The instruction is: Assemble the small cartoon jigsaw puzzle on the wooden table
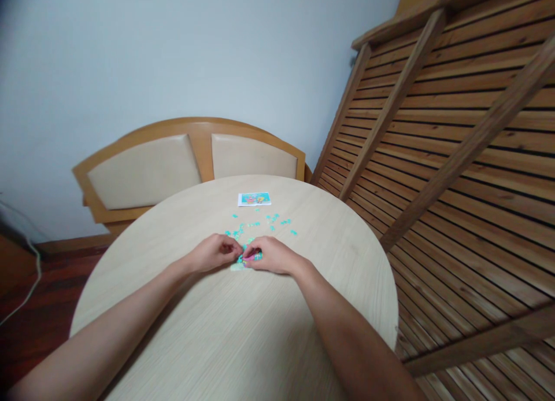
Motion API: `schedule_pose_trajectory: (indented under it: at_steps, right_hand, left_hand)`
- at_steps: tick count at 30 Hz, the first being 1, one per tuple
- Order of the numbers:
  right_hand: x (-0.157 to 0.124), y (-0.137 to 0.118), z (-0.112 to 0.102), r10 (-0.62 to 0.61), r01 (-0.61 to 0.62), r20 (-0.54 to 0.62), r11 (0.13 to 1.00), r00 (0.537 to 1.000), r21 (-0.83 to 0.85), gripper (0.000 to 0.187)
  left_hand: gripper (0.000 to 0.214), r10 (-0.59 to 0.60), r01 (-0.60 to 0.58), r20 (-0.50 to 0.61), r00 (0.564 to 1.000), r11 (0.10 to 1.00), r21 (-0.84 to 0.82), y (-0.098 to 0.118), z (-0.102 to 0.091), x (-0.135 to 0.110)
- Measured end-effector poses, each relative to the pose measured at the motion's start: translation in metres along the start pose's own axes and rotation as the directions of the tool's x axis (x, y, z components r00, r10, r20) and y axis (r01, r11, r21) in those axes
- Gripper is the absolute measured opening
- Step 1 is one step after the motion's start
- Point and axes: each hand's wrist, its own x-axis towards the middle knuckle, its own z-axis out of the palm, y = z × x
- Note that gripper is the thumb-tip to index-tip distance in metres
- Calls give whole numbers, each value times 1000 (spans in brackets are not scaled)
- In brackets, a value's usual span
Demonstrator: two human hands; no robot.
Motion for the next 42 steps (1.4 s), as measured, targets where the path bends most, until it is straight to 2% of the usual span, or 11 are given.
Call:
schedule_pose_trajectory:
  at_steps: [9, 15, 18, 21, 24, 27, 33, 42]
  right_hand:
    - [0, -2, 0, -50, 50, 0, 994, 999, -93, 18]
    - [-1, -6, -2, -52, 55, 21, 989, 998, -134, 21]
    - [-1, -11, -3, -61, 65, 32, 982, 998, -176, 23]
    - [-1, -15, -4, -67, 76, 46, 968, 997, -239, 24]
    - [-1, -16, -3, -78, 92, 64, 959, 995, -269, 25]
    - [-1, -14, -2, -84, 100, 71, 958, 994, -270, 25]
    - [-1, -13, -2, -72, 86, 62, 958, 996, -272, 26]
    - [0, -13, -2, -71, 81, 46, 958, 996, -275, 24]
  left_hand:
    - [25, 56, -55, 1, 998, 995, 82, -1, -1, 0]
    - [25, 25, -25, 0, 1000, 997, 70, -2, -4, 0]
    - [25, 6, 4, -83, 997, 993, 119, -9, -12, 0]
    - [28, -34, 72, -202, 979, 981, 181, -25, -20, 1]
    - [29, -48, 100, -258, 965, 977, 190, -41, -22, 2]
    - [29, -2, 54, -250, 968, 978, 203, -48, -19, 2]
    - [26, 145, -95, -161, 976, 954, 285, -39, -11, 4]
    - [17, 135, -96, -97, 986, 940, 329, -31, -14, 4]
